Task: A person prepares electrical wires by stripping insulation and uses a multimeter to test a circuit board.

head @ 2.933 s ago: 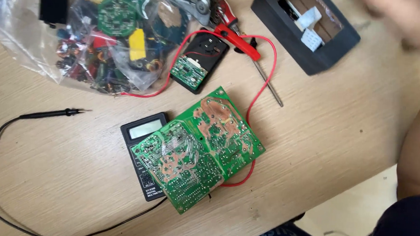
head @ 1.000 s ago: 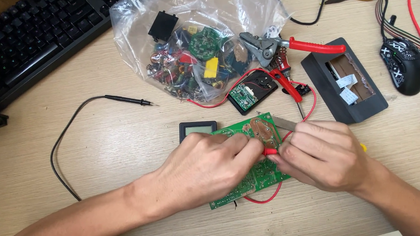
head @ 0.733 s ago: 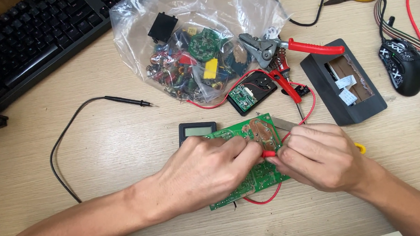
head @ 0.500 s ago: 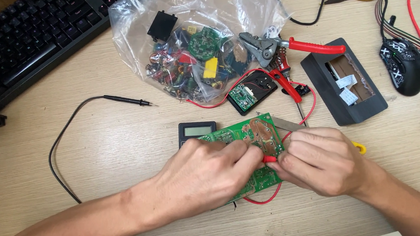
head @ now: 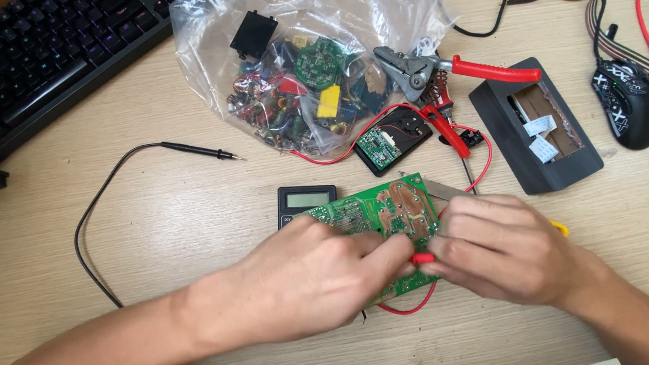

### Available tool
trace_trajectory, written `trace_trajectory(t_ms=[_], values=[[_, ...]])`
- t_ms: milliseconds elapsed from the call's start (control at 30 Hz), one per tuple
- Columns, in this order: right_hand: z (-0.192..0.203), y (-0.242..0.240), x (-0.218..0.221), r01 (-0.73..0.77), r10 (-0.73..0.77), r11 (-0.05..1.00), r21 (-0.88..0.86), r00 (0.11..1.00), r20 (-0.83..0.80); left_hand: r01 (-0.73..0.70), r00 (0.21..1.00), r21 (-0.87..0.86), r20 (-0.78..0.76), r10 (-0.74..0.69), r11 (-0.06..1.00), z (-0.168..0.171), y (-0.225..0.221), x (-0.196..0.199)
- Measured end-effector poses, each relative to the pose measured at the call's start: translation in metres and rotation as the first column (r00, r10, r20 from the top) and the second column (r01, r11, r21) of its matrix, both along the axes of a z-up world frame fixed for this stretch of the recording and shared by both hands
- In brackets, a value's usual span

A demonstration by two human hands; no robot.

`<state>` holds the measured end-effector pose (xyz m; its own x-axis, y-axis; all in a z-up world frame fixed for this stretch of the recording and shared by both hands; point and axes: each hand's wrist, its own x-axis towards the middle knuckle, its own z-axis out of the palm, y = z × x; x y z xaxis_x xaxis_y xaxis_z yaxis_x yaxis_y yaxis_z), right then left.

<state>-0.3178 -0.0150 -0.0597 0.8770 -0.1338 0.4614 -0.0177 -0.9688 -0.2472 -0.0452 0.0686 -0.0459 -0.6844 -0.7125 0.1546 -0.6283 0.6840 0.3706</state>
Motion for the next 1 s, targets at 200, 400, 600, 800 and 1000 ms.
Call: trace_trajectory(t_ms=[200,400,600,800,1000], values=[[-0.018,0.004,-0.021,-0.031,0.077,0.937,0.348,0.99,-0.121,0.081,0.993,0.215,-0.097,-0.061,0.973,0.006,-0.006,0.002],[-0.015,0.007,-0.016,-0.04,0.087,0.823,0.567,0.995,-0.056,0.109,0.974,0.253,-0.221,-0.052,0.961,0.013,-0.008,0.003],[-0.012,0.01,-0.008,-0.063,0.068,0.788,0.613,0.998,0.015,0.128,0.96,0.249,-0.272,-0.058,0.96,0.012,-0.007,0.001],[-0.013,0.016,-0.007,-0.063,0.046,0.721,0.69,0.998,0.042,0.224,0.906,0.238,-0.408,-0.112,0.945,0.01,-0.012,0.003],[-0.019,0.017,-0.008,-0.065,0.015,0.709,0.702,0.997,0.078,0.318,0.855,0.252,-0.493,-0.162,0.914,0.002,-0.018,0.007]])
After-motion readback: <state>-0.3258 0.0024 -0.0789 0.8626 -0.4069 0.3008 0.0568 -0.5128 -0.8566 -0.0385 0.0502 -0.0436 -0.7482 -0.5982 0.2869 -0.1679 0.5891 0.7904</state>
